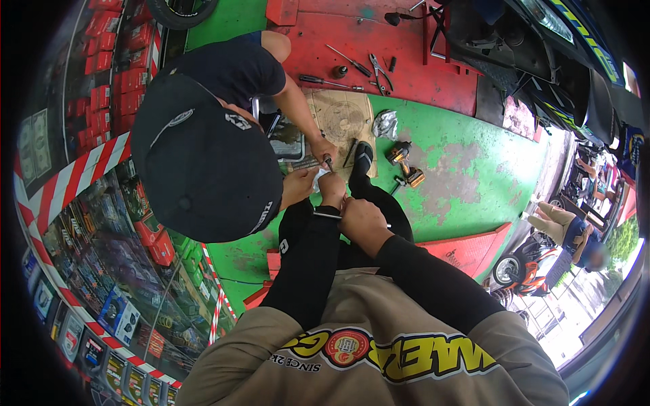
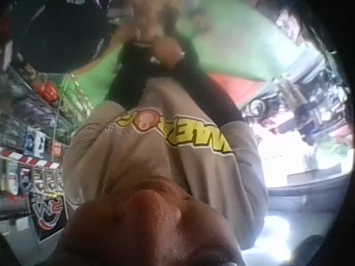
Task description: Repairing or servicing the front forks of a motorcycle, including cleaning and reassembling components.
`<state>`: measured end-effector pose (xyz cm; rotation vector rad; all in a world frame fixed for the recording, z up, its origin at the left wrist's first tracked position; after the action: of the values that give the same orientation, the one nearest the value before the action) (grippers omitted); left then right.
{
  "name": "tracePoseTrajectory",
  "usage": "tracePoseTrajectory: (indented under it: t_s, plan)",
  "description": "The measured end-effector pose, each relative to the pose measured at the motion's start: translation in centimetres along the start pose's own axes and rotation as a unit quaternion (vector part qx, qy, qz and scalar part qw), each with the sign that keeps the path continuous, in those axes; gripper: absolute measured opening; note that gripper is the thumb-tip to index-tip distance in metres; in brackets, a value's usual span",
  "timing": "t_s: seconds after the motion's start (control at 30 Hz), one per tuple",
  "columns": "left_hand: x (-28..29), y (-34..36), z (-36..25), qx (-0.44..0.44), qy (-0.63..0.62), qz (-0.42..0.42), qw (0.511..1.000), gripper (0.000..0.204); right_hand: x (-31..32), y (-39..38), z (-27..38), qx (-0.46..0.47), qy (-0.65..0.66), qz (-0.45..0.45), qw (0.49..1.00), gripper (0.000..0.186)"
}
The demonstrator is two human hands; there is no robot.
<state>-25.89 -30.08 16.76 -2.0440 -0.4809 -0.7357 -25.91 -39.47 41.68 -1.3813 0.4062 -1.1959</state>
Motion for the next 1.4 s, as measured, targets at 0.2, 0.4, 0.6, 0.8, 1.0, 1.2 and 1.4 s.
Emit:
tracePoseTrajectory:
  t_s: [0.2, 0.4, 0.6, 0.8, 1.0, 1.2, 1.4]
  plan:
    - [-1.3, 0.2, 1.6, 0.063, -0.102, 0.023, 0.992, 0.013, -0.2, 0.0, 0.3, 0.013, -0.001, -0.001, 1.000, 0.029]
    - [0.7, 0.1, -0.9, -0.040, 0.037, 0.003, 0.999, 0.013, 0.0, 0.3, -0.7, 0.012, -0.006, -0.008, 1.000, 0.031]
    - [0.3, 0.0, -0.5, 0.091, -0.074, 0.029, 0.993, 0.016, -0.5, 0.2, -0.8, 0.018, -0.012, -0.017, 1.000, 0.033]
    - [-0.4, 0.8, -0.3, -0.010, 0.055, 0.014, 0.998, 0.018, -0.3, 0.6, -0.9, 0.023, -0.020, -0.031, 0.999, 0.032]
    - [-1.0, 0.8, 0.0, 0.035, 0.037, 0.075, 0.996, 0.018, 0.4, 0.3, -0.7, 0.049, -0.053, 0.012, 0.997, 0.030]
    - [0.8, 0.4, -1.2, 0.044, 0.022, 0.083, 0.995, 0.018, 0.3, 0.5, -1.1, 0.038, -0.045, 0.002, 0.998, 0.031]
    - [1.1, -1.2, 1.3, 0.029, -0.050, -0.053, 0.997, 0.023, -0.7, 0.2, 0.1, 0.065, -0.070, 0.016, 0.995, 0.032]
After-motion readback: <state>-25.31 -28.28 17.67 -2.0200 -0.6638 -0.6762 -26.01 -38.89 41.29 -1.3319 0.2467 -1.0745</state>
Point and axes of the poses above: each hand's wrist, its own y-axis towards the middle knuckle, its own x-axis out of the back of the hand, z = x × y, the point moved 2 cm from there along y, towards the middle knuckle, and after that the axes turned 2 degrees about -x, right-handed, at the moved point
